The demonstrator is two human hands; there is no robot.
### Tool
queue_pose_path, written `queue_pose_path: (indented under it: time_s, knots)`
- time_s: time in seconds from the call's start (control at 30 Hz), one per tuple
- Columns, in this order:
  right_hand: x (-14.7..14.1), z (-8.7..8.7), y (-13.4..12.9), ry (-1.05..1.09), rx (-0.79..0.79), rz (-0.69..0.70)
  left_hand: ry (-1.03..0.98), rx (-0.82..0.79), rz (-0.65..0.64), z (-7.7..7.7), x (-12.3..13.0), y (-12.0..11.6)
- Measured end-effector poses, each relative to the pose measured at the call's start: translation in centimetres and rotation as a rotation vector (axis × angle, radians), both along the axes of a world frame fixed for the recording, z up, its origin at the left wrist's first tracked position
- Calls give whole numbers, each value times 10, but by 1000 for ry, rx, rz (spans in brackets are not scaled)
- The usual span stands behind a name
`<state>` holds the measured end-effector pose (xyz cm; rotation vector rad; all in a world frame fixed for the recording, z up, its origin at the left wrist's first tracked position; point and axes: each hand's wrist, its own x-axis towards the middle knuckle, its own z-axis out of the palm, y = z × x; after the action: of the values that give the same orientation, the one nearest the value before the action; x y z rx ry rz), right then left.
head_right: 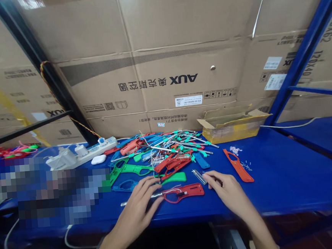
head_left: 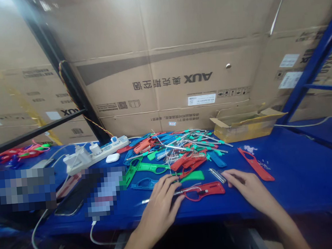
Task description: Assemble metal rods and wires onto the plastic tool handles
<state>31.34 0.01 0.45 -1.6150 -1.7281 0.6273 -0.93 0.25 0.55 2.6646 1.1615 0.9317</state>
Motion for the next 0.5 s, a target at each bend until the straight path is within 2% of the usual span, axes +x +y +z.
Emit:
queue_pose_path:
  time_s: [0.5]
  knots:
    - [-1, 0, 0, -33, 1, 15, 22, 1, -11, -2, 0, 0]
